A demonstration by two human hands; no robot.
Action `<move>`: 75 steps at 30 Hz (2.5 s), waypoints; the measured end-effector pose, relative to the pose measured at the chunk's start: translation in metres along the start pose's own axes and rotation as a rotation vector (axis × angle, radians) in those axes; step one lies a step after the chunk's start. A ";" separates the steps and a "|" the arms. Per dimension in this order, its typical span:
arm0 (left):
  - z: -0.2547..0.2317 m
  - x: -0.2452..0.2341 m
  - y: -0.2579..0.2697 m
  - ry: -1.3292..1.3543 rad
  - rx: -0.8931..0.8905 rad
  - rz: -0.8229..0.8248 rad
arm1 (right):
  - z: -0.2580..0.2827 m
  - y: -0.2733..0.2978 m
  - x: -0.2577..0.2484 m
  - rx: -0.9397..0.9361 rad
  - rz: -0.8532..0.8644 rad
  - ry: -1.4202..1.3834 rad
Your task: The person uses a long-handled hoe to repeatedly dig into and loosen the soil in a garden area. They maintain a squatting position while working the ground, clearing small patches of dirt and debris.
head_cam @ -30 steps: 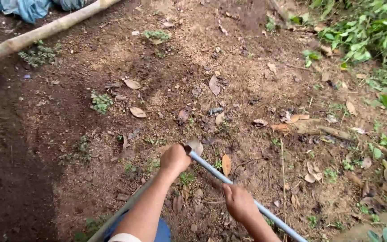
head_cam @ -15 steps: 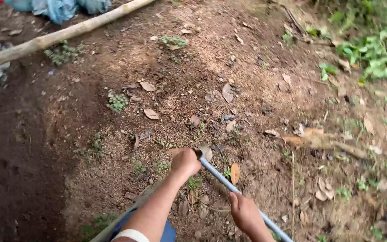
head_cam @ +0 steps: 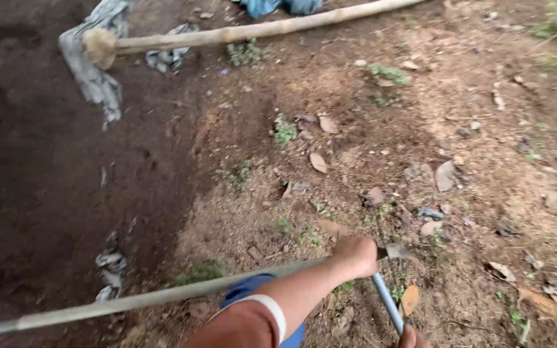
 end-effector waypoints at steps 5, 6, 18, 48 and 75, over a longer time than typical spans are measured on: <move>-0.002 -0.004 0.008 0.067 0.092 0.006 | 0.161 -0.046 0.010 0.047 0.625 0.568; 0.001 -0.009 0.009 0.072 0.079 -0.007 | 0.141 -0.052 0.019 0.032 0.637 0.563; -0.002 -0.005 0.010 0.004 0.045 0.018 | 0.089 -0.060 0.020 0.015 0.494 0.731; -0.004 -0.009 0.004 -0.048 0.005 -0.048 | 0.204 -0.010 -0.023 -0.002 0.688 0.553; -0.015 -0.020 0.030 -0.140 0.120 -0.095 | 0.181 0.042 -0.070 0.105 0.665 0.520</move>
Point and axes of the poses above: each hand's wrist, its own y-axis away from the middle knuckle, its own x-axis out of the palm, z = x × y, the point moved 4 cm from there along -y, towards the middle knuckle, and after that the axes turned 6 degrees about -x, right-handed, at the moved point
